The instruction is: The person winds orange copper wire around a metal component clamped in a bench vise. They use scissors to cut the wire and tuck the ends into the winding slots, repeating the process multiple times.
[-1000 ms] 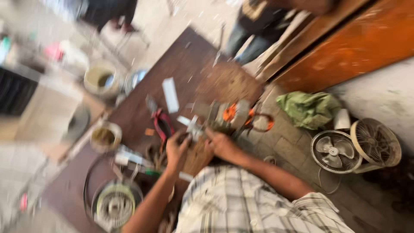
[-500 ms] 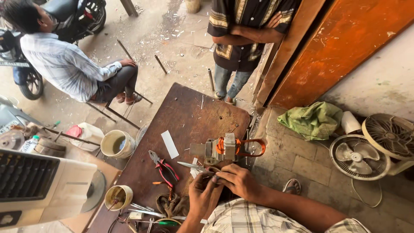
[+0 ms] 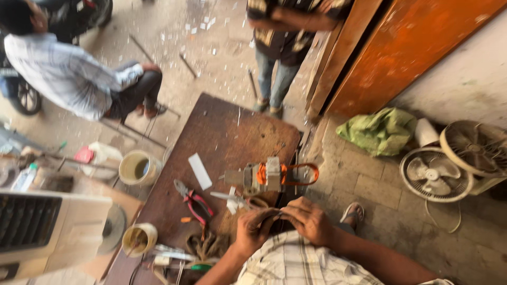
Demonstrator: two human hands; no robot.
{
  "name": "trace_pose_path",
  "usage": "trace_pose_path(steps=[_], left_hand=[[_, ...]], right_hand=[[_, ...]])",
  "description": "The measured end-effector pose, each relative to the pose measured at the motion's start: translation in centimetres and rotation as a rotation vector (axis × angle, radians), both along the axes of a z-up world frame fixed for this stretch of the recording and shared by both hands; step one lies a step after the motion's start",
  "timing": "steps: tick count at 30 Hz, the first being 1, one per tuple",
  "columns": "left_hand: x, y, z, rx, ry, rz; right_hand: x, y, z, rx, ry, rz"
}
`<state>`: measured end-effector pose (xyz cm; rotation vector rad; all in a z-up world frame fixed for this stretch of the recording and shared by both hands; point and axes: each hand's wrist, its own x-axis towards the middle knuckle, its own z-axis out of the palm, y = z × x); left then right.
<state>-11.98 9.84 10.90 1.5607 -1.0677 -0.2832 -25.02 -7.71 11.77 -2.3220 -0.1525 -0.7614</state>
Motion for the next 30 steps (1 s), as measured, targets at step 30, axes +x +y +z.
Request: trace_pose_path(steps=[30], left_hand=[[5.4, -11.0, -8.5, 0.379, 0.317, 0.101]], right_hand=[[4.8, -14.8, -8.5, 0.574, 0.581, -0.073]])
